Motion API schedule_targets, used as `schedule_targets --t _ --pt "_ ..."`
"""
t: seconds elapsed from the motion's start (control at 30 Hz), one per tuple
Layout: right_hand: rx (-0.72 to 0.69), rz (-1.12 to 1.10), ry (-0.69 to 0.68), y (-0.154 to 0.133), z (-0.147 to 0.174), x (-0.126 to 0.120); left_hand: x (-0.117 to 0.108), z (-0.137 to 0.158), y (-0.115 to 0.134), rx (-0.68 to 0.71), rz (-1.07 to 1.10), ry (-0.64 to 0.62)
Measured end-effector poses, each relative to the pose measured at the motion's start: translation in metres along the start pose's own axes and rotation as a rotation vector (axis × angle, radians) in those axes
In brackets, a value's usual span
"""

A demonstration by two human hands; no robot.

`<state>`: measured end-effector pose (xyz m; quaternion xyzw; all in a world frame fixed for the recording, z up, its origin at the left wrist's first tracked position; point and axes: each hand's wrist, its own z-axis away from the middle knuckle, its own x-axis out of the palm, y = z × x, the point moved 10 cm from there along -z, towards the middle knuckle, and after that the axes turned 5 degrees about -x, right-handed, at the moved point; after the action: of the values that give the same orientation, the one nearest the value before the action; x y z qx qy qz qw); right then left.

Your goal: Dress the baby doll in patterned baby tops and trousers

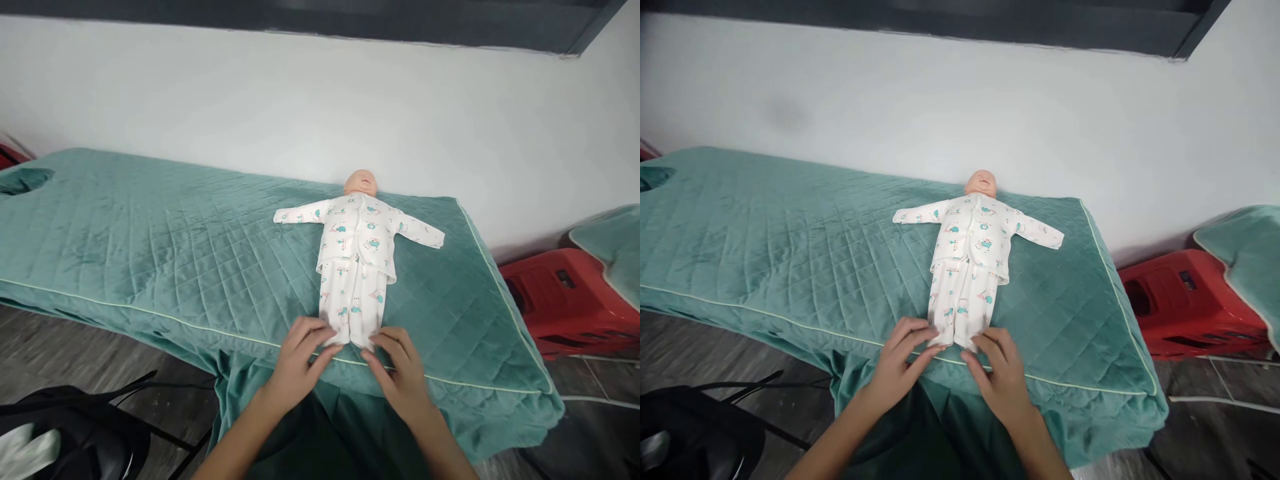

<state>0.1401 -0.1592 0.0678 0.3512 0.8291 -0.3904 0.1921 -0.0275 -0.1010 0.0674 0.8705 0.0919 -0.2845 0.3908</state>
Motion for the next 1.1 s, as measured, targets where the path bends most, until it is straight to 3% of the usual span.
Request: schedule_targets --t 0.13,0.23,0.43,0.67,0.83,1.1 --pt "0.003 0.061 0.071 0.014 -0.038 -0.011 -0.008 -0.039 -0.020 -0.052 -0.054 0.100" --pt "0.007 0.172 0.069 0.029 -0.077 -0.006 0.000 -0.079 -0.030 -0.061 -0.186 0.128" --pt "-0.007 0.374 -0.052 0.054 -0.130 0.024 0.038 -0.133 -0.029 -0.044 -0.442 0.008" --pt "-0.151 0.245 0.119 0.054 -0.126 0.020 0.045 -0.138 -0.013 0.189 -0.611 0.051" --pt "-0.142 0.209 0.207 0.056 -0.118 0.014 0.046 -0.135 -0.009 0.303 -0.614 0.070" --pt "-0.152 0.192 0.132 0.055 -0.113 0.019 0.036 -0.120 -0.014 0.354 -0.456 0.078"
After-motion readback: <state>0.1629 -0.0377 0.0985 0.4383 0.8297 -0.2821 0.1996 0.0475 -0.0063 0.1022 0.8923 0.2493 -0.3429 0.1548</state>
